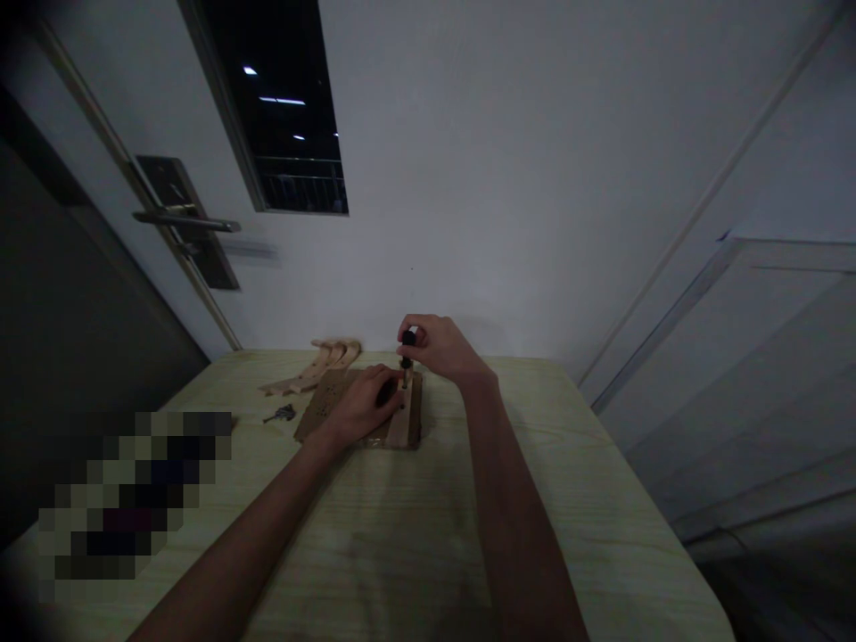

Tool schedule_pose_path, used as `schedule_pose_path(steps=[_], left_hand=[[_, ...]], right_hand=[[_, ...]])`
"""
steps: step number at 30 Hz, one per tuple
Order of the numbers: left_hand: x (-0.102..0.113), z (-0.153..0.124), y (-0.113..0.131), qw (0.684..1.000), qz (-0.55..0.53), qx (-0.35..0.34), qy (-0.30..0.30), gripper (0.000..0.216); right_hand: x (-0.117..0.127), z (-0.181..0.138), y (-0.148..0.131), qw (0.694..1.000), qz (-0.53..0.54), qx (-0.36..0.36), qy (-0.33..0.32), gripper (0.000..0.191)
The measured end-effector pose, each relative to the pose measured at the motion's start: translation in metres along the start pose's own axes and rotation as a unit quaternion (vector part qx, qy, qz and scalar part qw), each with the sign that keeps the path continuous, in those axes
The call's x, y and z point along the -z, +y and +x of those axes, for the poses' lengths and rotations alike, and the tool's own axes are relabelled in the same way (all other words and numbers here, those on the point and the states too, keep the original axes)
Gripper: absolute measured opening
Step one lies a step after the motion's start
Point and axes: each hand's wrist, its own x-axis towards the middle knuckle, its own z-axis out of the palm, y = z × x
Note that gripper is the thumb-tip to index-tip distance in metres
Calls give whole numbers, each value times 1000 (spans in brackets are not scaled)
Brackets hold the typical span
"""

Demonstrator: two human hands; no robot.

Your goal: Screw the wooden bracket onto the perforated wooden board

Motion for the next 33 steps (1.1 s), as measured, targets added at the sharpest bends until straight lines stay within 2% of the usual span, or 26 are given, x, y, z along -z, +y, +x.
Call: schedule_pose_path(steps=[12,20,24,28,33], left_hand=[[0,0,0,1000,5,-14,6,20],[-1,0,-1,1000,1,-7,3,21],[0,0,0,1000,-2,-2,1,22],[0,0,-1,1000,4,-9,7,22],[-1,0,-1,1000,3,-8,8,22]], right_hand=[[-2,0,-6,1000,16,-13,-23,13],[-2,0,-6,999,-23,-35,1,5],[-3,0,-8,999,-29,-44,3,11],[-3,-1,-8,1000,10,-22,-2,23],[-2,-1,-6,999,-9,-4,38,19]])
